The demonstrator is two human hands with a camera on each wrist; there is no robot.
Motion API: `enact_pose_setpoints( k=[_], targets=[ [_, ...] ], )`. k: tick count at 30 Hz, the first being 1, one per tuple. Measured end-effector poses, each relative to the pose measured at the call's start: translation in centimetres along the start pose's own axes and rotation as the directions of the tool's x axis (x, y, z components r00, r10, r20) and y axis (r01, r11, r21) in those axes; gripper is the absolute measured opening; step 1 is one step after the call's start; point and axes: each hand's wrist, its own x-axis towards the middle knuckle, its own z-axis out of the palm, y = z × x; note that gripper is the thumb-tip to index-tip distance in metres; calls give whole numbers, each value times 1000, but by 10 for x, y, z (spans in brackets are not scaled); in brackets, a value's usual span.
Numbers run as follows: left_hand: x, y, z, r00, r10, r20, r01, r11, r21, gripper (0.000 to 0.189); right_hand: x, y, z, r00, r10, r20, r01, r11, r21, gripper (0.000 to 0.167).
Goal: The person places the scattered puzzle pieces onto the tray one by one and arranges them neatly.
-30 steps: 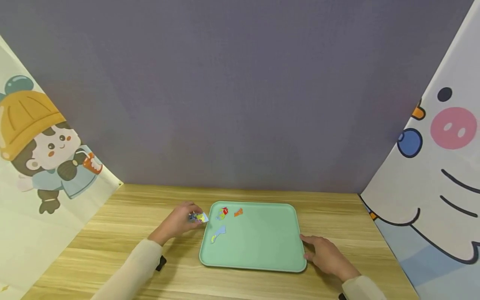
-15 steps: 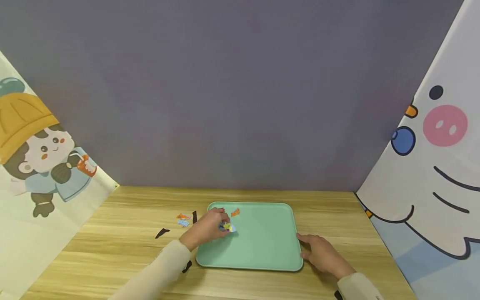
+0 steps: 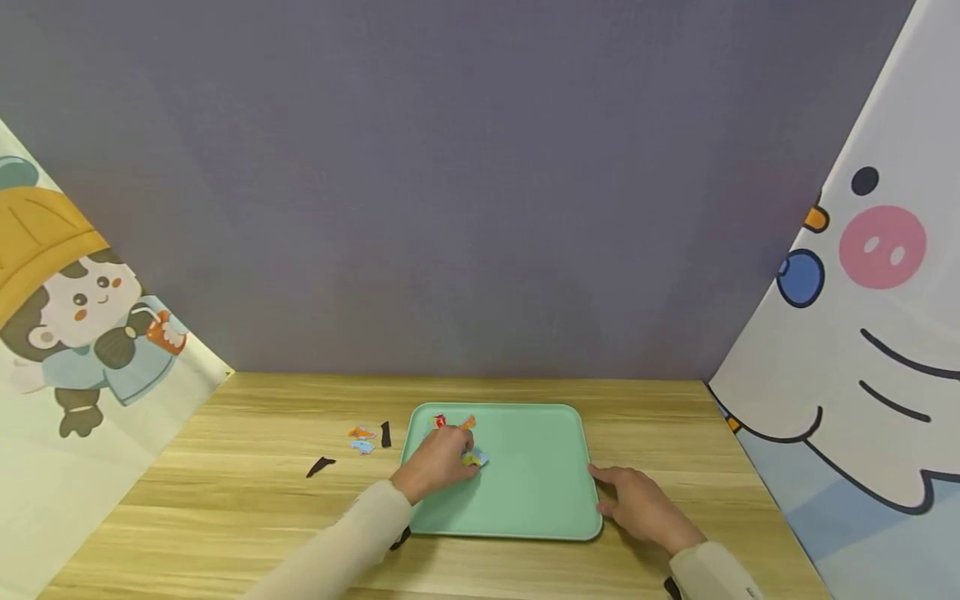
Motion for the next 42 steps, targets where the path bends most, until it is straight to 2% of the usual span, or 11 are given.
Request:
enact_pose_setpoints(
  k=[5,9,13,16,21,26,29,34,38,42],
  targets=[
    [-1,4,-1,997,-65,39,65,998,-17,26,0,-1,-1,1000,7,1,-7,1000,4,54],
    [-4,5,-5,997,-68,33,69,997,-31,28,0,-1,-1,1000,8,4,-8,1000,1,54],
    [-10,1,-18,997,-75,14,76,996,-51,28,1,-1,0,1000,14,6,-14,1000,2,54],
    [-17,-6,-34,996,-86,4,86,994,-71,28,2,-2,2,1000,22,11,-22,1000,5,55],
    [-24,-27,-59,993,-122,0,121,986,-111,28,2,-1,2,1000,11,6,-11,1000,-2,55],
    [-33,-53,-73,983,-181,-12,178,977,-118,27,1,-1,0,1000,-11,6,11,1000,-1,56],
    [-39,-72,-73,972,-232,-24,227,964,-139,29,0,1,0,1000,-12,3,12,1000,-2,56],
    [-54,-103,-70,944,-330,-10,320,924,-211,31,-1,1,1,1000,-5,9,5,1000,11,56],
    [-63,-118,-69,934,-357,-24,343,913,-219,31,-1,1,1,1000,-5,10,5,1000,14,56],
    [-71,-126,-69,921,-388,-26,376,906,-196,31,-1,0,1,1000,-13,-1,13,1000,4,55]
  ],
)
